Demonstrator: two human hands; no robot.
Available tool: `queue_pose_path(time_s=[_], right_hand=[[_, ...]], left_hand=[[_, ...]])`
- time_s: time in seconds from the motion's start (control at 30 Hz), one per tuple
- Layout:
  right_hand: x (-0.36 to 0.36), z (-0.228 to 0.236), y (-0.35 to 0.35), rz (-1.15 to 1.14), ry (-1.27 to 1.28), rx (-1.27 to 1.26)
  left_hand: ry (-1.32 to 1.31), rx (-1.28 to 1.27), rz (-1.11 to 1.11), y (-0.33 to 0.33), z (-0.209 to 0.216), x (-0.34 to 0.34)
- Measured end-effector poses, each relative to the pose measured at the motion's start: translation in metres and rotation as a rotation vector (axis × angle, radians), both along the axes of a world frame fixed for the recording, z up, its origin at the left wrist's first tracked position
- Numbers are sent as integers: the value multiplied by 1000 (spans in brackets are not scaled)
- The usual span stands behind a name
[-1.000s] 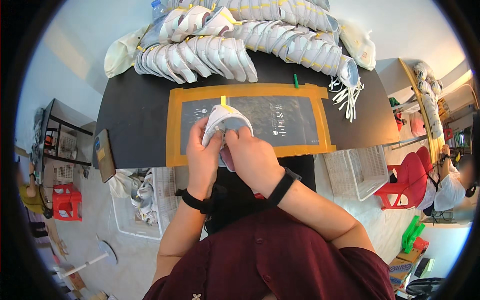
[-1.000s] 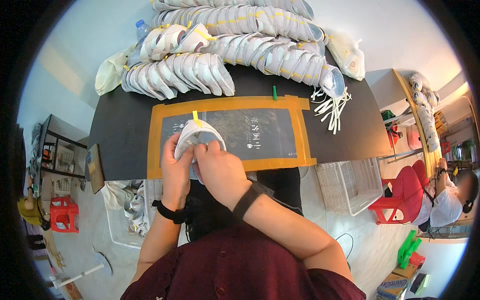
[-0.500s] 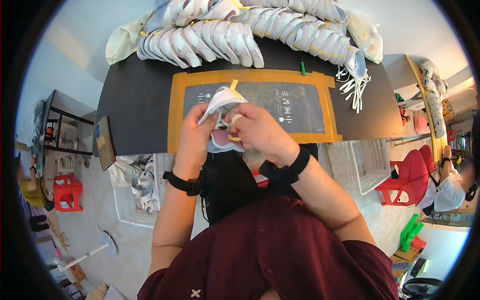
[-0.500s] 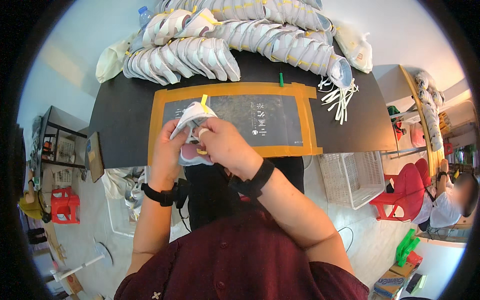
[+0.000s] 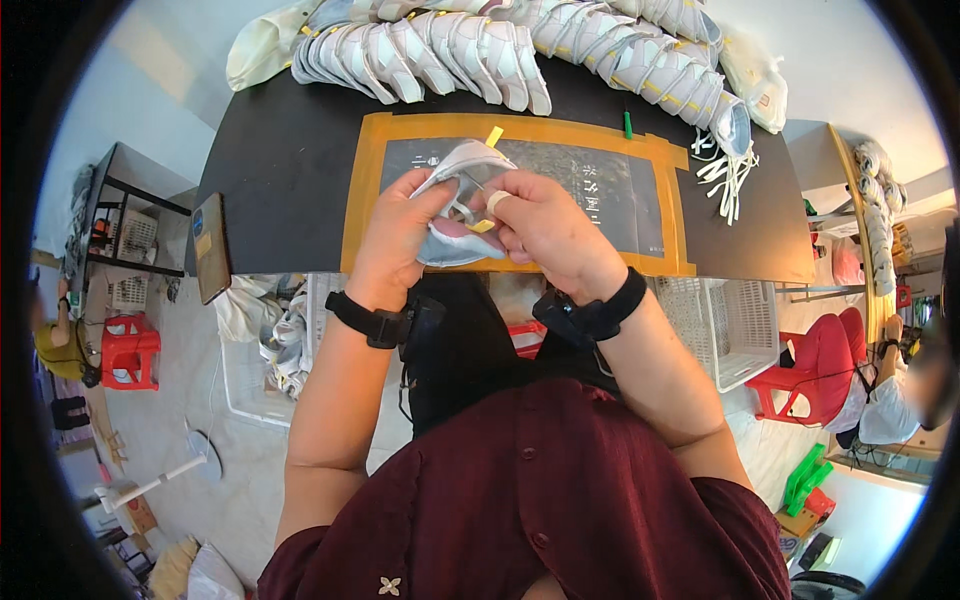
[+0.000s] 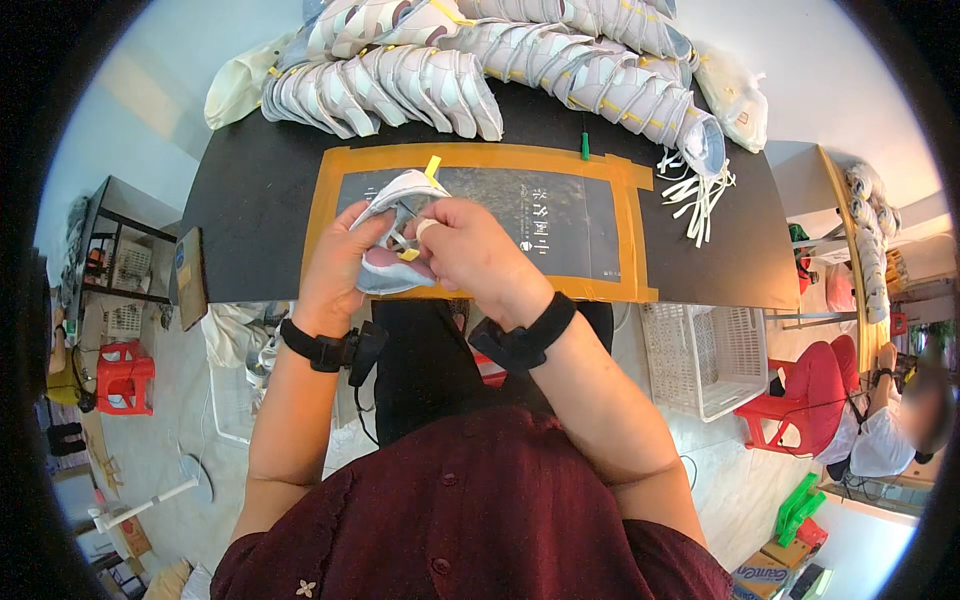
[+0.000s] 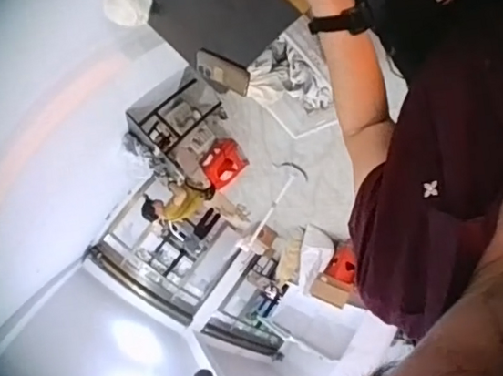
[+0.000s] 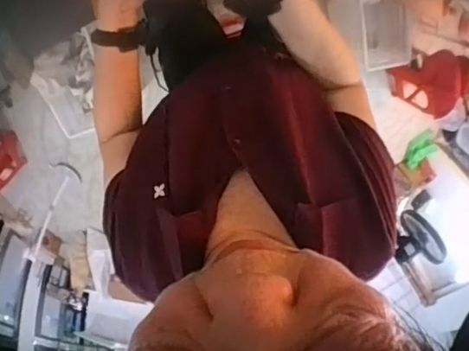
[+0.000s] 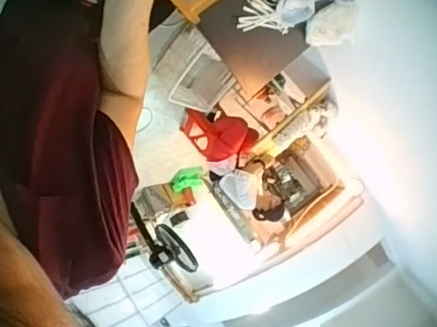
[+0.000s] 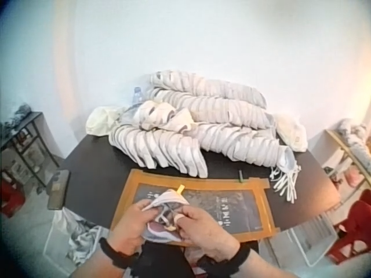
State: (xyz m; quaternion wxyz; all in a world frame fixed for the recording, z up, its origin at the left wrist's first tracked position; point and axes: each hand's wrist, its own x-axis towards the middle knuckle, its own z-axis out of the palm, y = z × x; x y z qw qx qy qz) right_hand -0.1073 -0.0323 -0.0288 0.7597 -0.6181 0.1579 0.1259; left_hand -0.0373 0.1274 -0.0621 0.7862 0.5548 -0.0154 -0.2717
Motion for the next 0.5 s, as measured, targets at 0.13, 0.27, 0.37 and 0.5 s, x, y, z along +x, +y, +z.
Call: queue_pose_path(time_s=[0.13,0.27,0.37,0.5], right_hand=[[-7,-29,19,-160,-323,-302],[-9,-21,25,-157,-179,-221],[-12,-29,31,-184,-572,-737],[-17,-20,24,-124,-639,-969]], left_hand=[[-129,55,-20,-5,0,1],[-92,22,-42,-2,0,4],[-95,13,-76,2,6,7],[-397,340,-183,6,28,16]])
